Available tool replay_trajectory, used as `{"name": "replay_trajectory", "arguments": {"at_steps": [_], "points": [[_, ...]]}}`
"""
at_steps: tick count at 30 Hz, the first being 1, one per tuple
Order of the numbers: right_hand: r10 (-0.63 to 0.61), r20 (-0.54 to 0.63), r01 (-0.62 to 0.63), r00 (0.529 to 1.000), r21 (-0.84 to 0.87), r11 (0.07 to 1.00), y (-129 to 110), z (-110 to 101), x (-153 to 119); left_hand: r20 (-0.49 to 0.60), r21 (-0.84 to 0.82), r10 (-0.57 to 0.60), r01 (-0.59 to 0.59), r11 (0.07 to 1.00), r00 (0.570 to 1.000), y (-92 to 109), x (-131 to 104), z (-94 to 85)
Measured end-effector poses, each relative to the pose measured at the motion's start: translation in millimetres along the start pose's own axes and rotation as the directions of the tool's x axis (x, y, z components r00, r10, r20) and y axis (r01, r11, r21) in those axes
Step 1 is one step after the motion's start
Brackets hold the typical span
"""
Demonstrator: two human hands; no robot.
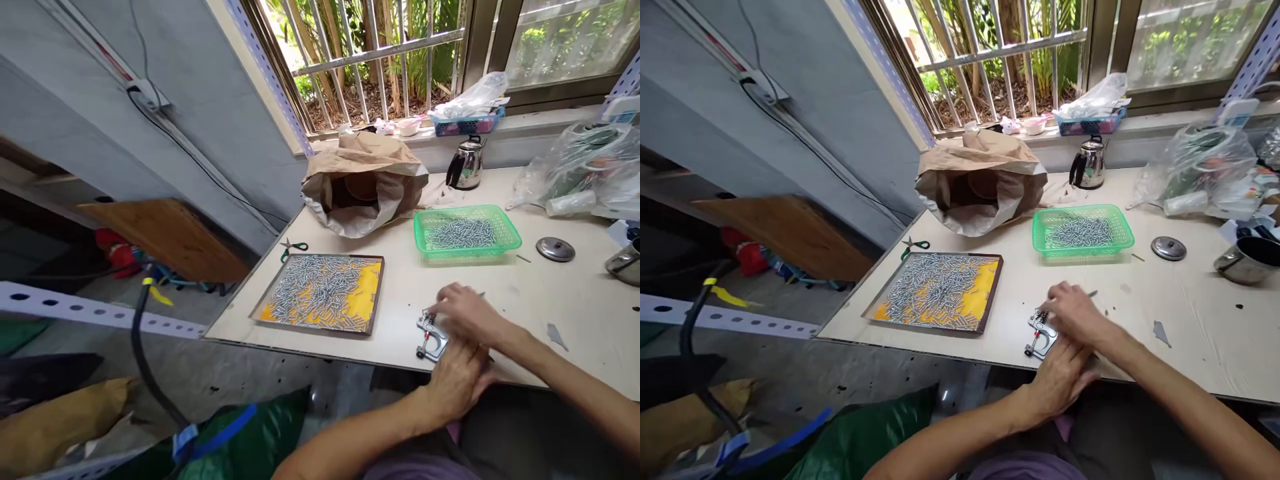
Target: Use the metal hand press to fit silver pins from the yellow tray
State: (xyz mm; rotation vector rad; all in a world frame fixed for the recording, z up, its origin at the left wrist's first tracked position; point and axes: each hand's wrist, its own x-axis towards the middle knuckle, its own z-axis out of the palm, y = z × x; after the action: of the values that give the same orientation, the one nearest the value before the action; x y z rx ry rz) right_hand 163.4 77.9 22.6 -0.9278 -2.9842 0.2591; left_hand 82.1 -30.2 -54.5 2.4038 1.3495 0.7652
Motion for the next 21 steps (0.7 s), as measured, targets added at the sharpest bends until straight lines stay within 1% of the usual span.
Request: {"name": "replay_trajectory", "arguments": {"at_steps": [1,2,3,4,5,6,7,8,9,10,11,12,13,14,15,16,17,18,19,20,21], "points": [[-0.111,0.029,0.110,0.993,0.017,0.994,-12,4,4,0.012,0.005,-0.003,0.003,1.000,1.000,1,-1,1.2],[-0.180,0.048,0.180,0.982,0.011,0.984,-22,10,8,0.014,0.012,0.004,-0.004,1.000,1.000,2,-3,2.3],[-0.221,0.061,0.222,0.973,-0.008,0.975,-30,16,12,0.012,0.016,0.034,-0.035,0.999,0.999,4,-7,2.6],[-0.244,0.061,0.246,0.968,-0.029,0.969,-36,23,15,0.001,0.012,0.095,-0.095,0.995,0.995,5,-12,1.5],[-0.256,0.045,0.258,0.966,-0.042,0.965,-39,30,19,-0.026,0.001,0.179,-0.179,0.984,0.984,6,-18,-1.7],[-0.269,0.017,0.269,0.963,-0.037,0.962,-41,37,22,-0.073,-0.007,0.266,-0.267,0.964,0.961,5,-25,-7.7],[-0.282,-0.025,0.282,0.959,-0.011,0.959,-42,41,24,-0.137,-0.003,0.337,-0.340,0.940,0.932,3,-31,-16.9],[-0.298,-0.076,0.301,0.952,0.030,0.953,-42,44,27,-0.206,0.015,0.366,-0.371,0.929,0.908,-2,-37,-29.6],[-0.307,-0.140,0.320,0.941,0.083,0.944,-42,45,28,-0.279,0.046,0.337,-0.338,0.940,0.899,-10,-42,-45.2],[-0.305,-0.212,0.338,0.929,0.142,0.930,-42,42,29,-0.337,0.080,0.260,-0.248,0.965,0.905,-21,-45,-63.0],[-0.289,-0.292,0.353,0.912,0.199,0.914,-42,37,30,-0.376,0.109,0.094,-0.056,0.992,0.922,-34,-46,-81.7],[-0.256,-0.374,0.362,0.891,0.244,0.900,-40,29,31,-0.417,0.137,-0.076,0.145,0.980,0.906,-50,-45,-99.6],[-0.210,-0.457,0.360,0.865,0.271,0.893,-36,18,33,-0.422,0.158,-0.218,0.309,0.938,0.880,-67,-42,-115.4],[-0.152,-0.536,0.342,0.830,0.275,0.899,-30,5,35,-0.393,0.172,-0.335,0.427,0.888,0.856,-84,-38,-128.1],[-0.096,-0.603,0.304,0.792,0.253,0.919,-23,-9,37,-0.354,0.189,-0.424,0.508,0.840,0.833,-101,-33,-137.0],[-0.048,-0.661,0.239,0.749,0.202,0.950,-13,-23,40,-0.298,0.217,-0.493,0.561,0.799,0.818,-115,-29,-142.3],[-0.009,-0.705,0.144,0.709,0.133,0.981,-2,-36,41,-0.227,0.251,-0.537,0.582,0.774,0.812,-128,-25,-144.4],[0.035,-0.727,0.023,0.686,0.070,0.997,9,-46,42,-0.157,0.283,-0.563,0.583,0.761,0.811,-137,-22,-144.3],[0.075,-0.742,-0.082,0.667,0.027,0.996,19,-54,42,-0.091,0.309,-0.573,0.570,0.761,0.814,-144,-20,-142.9],[0.104,-0.743,-0.157,0.661,-0.002,0.988,27,-58,39,-0.037,0.321,-0.570,0.550,0.771,0.821,-149,-20,-140.9],[0.123,-0.734,-0.193,0.668,-0.011,0.981,33,-58,35,-0.003,0.317,-0.560,0.532,0.785,0.829,-152,-20,-139.1]]}}
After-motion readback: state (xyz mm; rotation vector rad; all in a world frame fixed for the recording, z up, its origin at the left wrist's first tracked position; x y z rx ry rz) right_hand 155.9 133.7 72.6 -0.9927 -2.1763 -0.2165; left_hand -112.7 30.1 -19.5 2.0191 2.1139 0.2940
